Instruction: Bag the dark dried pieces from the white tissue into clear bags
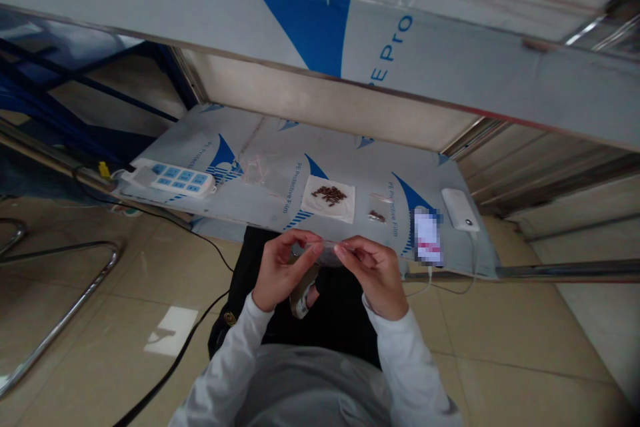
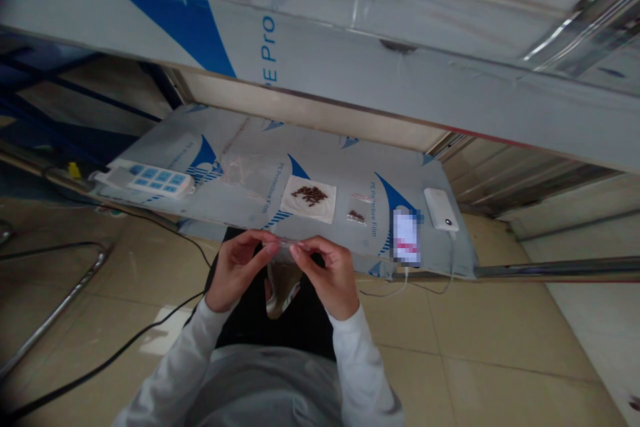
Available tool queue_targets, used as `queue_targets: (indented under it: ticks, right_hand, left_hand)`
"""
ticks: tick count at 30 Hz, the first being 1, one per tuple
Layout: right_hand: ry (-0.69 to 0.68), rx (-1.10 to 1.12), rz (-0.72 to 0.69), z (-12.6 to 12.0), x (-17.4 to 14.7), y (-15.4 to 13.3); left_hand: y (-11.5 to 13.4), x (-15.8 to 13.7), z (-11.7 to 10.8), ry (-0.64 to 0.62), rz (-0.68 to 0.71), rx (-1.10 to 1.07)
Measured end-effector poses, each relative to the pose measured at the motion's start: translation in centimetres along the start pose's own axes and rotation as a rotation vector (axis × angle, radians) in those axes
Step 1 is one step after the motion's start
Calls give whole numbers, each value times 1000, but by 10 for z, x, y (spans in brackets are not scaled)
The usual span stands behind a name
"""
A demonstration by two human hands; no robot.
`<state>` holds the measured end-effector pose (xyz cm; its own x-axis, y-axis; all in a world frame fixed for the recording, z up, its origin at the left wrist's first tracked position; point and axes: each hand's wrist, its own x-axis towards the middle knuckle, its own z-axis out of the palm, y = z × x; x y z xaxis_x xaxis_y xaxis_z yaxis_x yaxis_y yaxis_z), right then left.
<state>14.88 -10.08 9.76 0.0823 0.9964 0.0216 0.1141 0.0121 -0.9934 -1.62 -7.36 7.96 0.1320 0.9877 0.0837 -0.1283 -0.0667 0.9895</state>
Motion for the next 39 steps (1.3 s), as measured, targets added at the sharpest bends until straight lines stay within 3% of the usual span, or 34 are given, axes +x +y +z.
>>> queue_targets:
  ticks: [21, 29, 39]
  right_hand:
    - [23, 66, 24, 1, 0, 6]
    - [-2, 62, 14, 3, 0, 6]
    - [-29, 30, 8, 6, 0, 8]
  left_hand:
    - [-2, -1, 1, 55, 2, 33]
    - [2, 2, 2, -76, -49, 25]
    - [-1, -1, 5, -49, -22, 92]
